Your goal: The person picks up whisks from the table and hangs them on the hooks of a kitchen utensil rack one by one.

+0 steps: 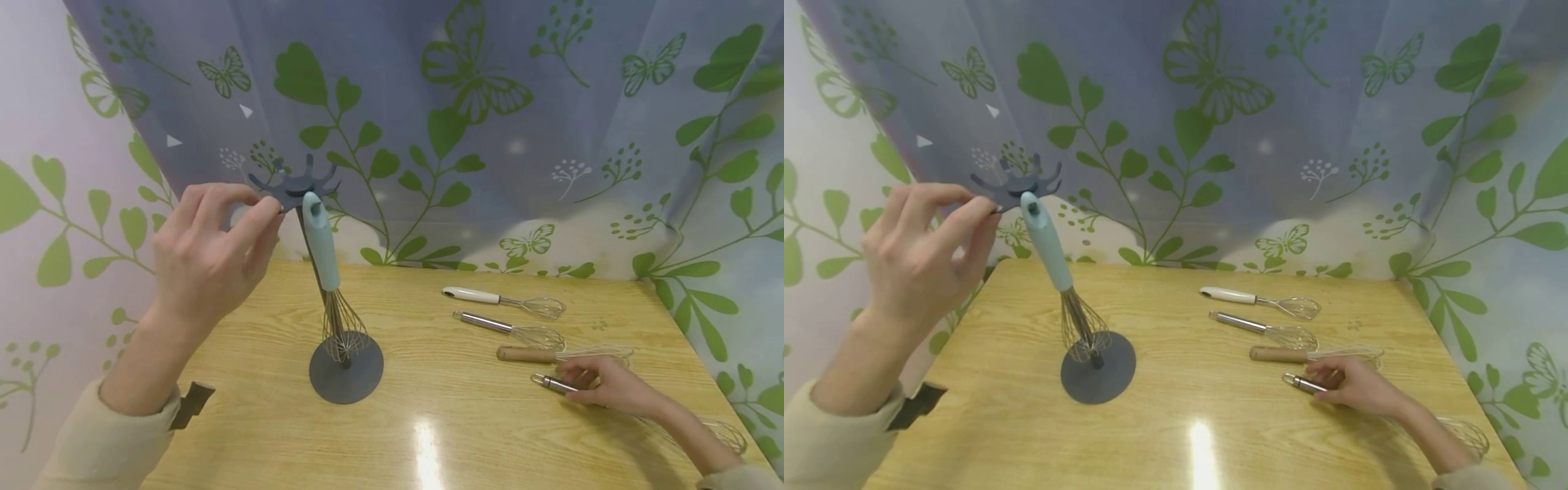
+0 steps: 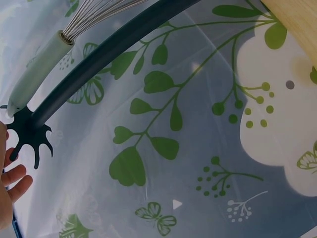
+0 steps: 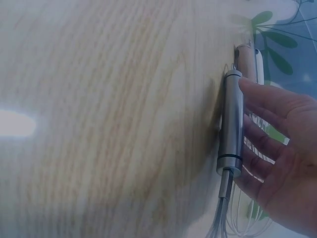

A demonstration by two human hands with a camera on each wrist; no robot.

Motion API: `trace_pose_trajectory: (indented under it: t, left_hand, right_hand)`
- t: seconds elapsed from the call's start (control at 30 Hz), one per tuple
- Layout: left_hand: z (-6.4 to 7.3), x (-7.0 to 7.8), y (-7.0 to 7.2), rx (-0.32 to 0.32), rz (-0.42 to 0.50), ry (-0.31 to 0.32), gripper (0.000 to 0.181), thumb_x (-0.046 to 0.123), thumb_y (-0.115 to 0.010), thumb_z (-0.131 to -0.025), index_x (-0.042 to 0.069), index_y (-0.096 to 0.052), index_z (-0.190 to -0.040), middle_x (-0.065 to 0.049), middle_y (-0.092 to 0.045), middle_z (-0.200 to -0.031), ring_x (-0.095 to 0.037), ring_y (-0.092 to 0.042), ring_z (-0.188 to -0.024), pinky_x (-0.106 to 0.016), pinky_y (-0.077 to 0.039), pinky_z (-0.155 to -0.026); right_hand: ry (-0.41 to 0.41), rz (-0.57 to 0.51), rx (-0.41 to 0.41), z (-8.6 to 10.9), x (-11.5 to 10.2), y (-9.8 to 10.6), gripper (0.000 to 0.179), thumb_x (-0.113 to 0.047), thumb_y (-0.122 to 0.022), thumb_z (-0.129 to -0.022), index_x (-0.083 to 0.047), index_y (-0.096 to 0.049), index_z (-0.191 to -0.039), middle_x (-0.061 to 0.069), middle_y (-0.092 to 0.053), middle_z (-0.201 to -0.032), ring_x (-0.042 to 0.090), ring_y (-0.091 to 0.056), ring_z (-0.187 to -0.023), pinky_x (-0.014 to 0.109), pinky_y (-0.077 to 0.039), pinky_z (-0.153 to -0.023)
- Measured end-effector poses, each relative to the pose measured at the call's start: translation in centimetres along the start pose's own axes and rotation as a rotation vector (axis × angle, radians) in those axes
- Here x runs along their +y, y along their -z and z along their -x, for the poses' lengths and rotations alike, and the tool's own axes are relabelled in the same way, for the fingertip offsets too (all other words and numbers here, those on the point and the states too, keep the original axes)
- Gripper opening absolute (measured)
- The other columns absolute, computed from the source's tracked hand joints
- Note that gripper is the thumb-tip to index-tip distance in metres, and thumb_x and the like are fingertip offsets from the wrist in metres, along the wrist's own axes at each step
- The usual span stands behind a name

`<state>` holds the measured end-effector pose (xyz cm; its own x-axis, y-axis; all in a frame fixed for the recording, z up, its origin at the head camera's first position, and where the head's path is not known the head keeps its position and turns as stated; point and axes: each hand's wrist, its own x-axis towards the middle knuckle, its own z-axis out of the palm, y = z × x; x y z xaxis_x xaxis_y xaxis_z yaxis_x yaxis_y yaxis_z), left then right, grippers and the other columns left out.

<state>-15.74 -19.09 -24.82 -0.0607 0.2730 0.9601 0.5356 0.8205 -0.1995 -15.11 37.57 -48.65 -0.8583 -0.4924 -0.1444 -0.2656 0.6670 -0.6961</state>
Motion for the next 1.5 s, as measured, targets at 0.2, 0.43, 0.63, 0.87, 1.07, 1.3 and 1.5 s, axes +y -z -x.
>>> trace_pose_trajectory:
  t: [0.2, 0.43, 0.63, 0.87, 1.07, 1.3, 1.5]
  left_hand:
    - [0.0, 0.0, 0.1, -0.001, -0.004, -0.002, 0.006, 0.011, -0.066, -0.099, 0.008, -0.069, -0.096, -0.018, -0.067, -0.091, -0.044, -0.062, -0.082, -0.056, -0.048, -0.054]
    - [0.1, 0.0, -0.1, 0.012, -0.005, 0.002, 0.002, 0.009, -0.068, -0.097, 0.008, -0.068, -0.095, -0.018, -0.067, -0.091, -0.044, -0.062, -0.082, -0.056, -0.046, -0.053]
    - [0.1, -0.2, -0.1, 0.007, -0.005, -0.010, 0.003, 0.011, -0.068, -0.098, 0.008, -0.069, -0.096, -0.017, -0.068, -0.091, -0.043, -0.063, -0.081, -0.054, -0.046, -0.051]
    - [0.1, -0.2, -0.1, 0.005, -0.007, -0.009, 0.011, 0.016, -0.062, -0.103, 0.010, -0.070, -0.098, -0.017, -0.068, -0.092, -0.043, -0.063, -0.082, -0.054, -0.043, -0.048]
    - [0.0, -0.1, -0.1, 0.008, 0.001, -0.010, 0.014, 0.016, -0.061, -0.105, 0.008, -0.070, -0.097, -0.018, -0.068, -0.091, -0.043, -0.062, -0.082, -0.054, -0.043, -0.048]
    - [-0.1, 0.1, 0.0, 0.012, 0.013, 0.001, 0.008, 0.013, -0.064, -0.102, 0.009, -0.069, -0.098, -0.019, -0.067, -0.092, -0.044, -0.060, -0.083, -0.056, -0.043, -0.050]
    - [-0.1, 0.2, 0.0, 0.014, 0.013, 0.009, 0.009, 0.014, -0.063, -0.102, 0.009, -0.069, -0.098, -0.019, -0.067, -0.092, -0.044, -0.060, -0.083, -0.057, -0.045, -0.052]
  right_hand:
    - [-0.005, 0.023, 0.025, -0.1, -0.1, -0.5, 0.046, -0.026, -0.085, -0.088, -0.001, -0.071, -0.124, 0.008, -0.075, -0.107, -0.004, -0.063, -0.084, 0.021, -0.055, -0.069]
    - [-0.014, 0.025, 0.017, -0.2, 0.2, -0.8, 0.045, -0.024, -0.085, -0.088, -0.001, -0.070, -0.125, 0.007, -0.074, -0.107, -0.004, -0.063, -0.084, 0.021, -0.055, -0.069]
    - [0.017, 0.021, 0.001, -0.4, 0.3, -1.0, 0.043, -0.019, -0.084, -0.088, 0.000, -0.070, -0.124, 0.007, -0.072, -0.106, -0.004, -0.063, -0.084, 0.020, -0.055, -0.070]
    - [0.054, 0.027, -0.013, -0.5, 0.0, -1.1, 0.033, -0.017, -0.083, -0.089, -0.004, -0.072, -0.117, 0.000, -0.073, -0.099, -0.003, -0.063, -0.080, 0.021, -0.054, -0.067]
    - [0.017, 0.025, -0.015, -0.5, -0.6, -1.0, 0.036, -0.021, -0.081, -0.091, -0.004, -0.072, -0.122, 0.001, -0.073, -0.101, -0.003, -0.063, -0.080, 0.021, -0.052, -0.066]
    - [0.024, 0.043, 0.051, -0.5, -1.4, -0.7, 0.037, -0.018, -0.079, -0.094, -0.004, -0.070, -0.127, 0.008, -0.074, -0.108, -0.004, -0.061, -0.082, 0.022, -0.053, -0.064]
    - [0.051, 0.049, 0.099, -0.6, -2.2, -0.5, 0.034, -0.017, -0.078, -0.094, -0.006, -0.071, -0.126, 0.013, -0.075, -0.114, -0.004, -0.062, -0.083, 0.023, -0.053, -0.061]
